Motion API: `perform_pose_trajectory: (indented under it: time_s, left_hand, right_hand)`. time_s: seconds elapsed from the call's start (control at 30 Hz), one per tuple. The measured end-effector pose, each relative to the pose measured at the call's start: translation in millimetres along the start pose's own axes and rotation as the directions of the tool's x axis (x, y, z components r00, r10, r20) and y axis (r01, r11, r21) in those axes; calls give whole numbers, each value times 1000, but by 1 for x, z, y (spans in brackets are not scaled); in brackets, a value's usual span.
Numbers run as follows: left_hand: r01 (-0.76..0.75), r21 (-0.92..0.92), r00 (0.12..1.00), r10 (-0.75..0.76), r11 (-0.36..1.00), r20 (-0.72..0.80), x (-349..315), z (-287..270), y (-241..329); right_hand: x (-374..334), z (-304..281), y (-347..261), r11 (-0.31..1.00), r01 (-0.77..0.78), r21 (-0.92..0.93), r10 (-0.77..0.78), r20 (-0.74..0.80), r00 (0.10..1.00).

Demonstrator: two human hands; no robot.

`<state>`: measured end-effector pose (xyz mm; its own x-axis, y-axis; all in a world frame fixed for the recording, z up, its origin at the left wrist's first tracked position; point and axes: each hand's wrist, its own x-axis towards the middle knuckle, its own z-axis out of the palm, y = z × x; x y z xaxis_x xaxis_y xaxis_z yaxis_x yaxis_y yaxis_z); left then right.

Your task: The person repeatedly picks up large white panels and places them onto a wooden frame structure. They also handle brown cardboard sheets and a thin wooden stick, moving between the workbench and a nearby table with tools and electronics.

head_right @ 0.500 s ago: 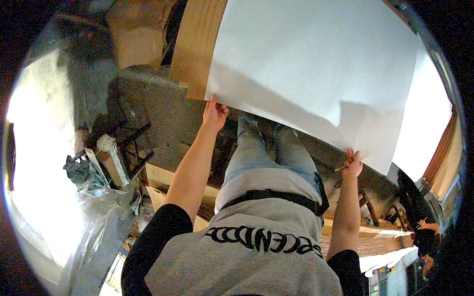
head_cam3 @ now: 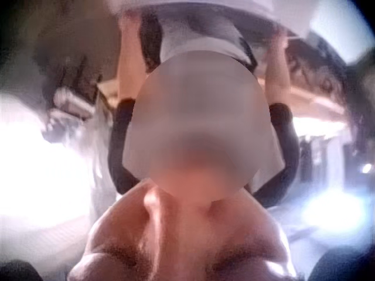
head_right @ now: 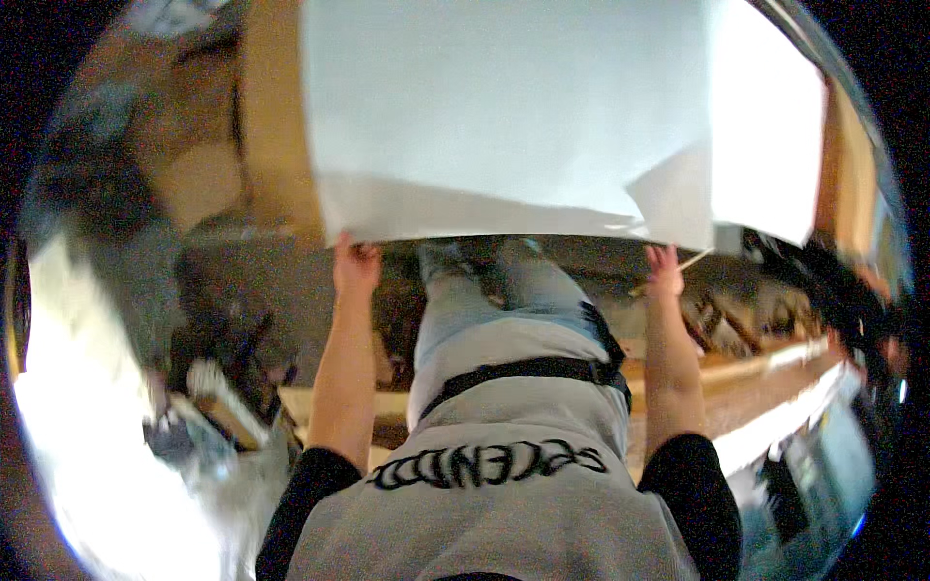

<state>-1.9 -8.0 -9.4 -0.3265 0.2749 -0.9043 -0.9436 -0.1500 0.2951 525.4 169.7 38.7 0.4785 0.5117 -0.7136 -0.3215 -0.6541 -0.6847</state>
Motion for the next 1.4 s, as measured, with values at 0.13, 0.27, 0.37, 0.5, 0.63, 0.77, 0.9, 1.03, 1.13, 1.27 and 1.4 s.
perform_pose_trajectory:
  time_s: [0.13,0.27,0.37,0.5,0.63,0.77,0.9,1.03,1.13,1.27,1.4]
  left_hand:
    - [74,98,996,-78,992,33,-22,15,3]
    - [102,237,987,-128,966,96,-26,39,-15]
    - [67,323,993,-96,944,75,-23,41,-17]
    - [45,383,999,-38,923,-26,-19,33,-12]
    - [-1,363,1000,4,932,-10,-17,32,-11]
    - [-5,375,1000,10,927,-10,-26,36,-9]
    - [-40,446,991,93,894,-98,-48,47,-11]
    - [-43,502,996,76,864,-45,-53,45,0]
    - [-70,462,998,61,884,35,-57,41,9]
    - [-133,469,988,152,873,-2,-96,74,3]
    - [-88,402,994,109,911,-30,-122,98,17]
  right_hand:
    - [-51,9,-4,947,-46,-319,-56,-303,951]
    - [-48,23,17,777,97,-622,-13,138,990]
    - [-34,45,42,890,-162,-426,203,53,978]
    - [-43,76,42,929,-256,-269,259,-24,966]
    - [-43,87,40,948,-206,-243,212,-2,977]
    - [-31,79,45,953,-131,-274,148,42,988]
    - [-33,75,41,977,-162,-140,180,130,975]
    - [-26,63,49,963,-253,91,214,315,925]
    - [-31,60,48,899,-347,265,205,446,871]
    - [-34,55,49,880,-363,306,186,482,856]
    - [-42,66,46,906,-315,283,159,462,873]
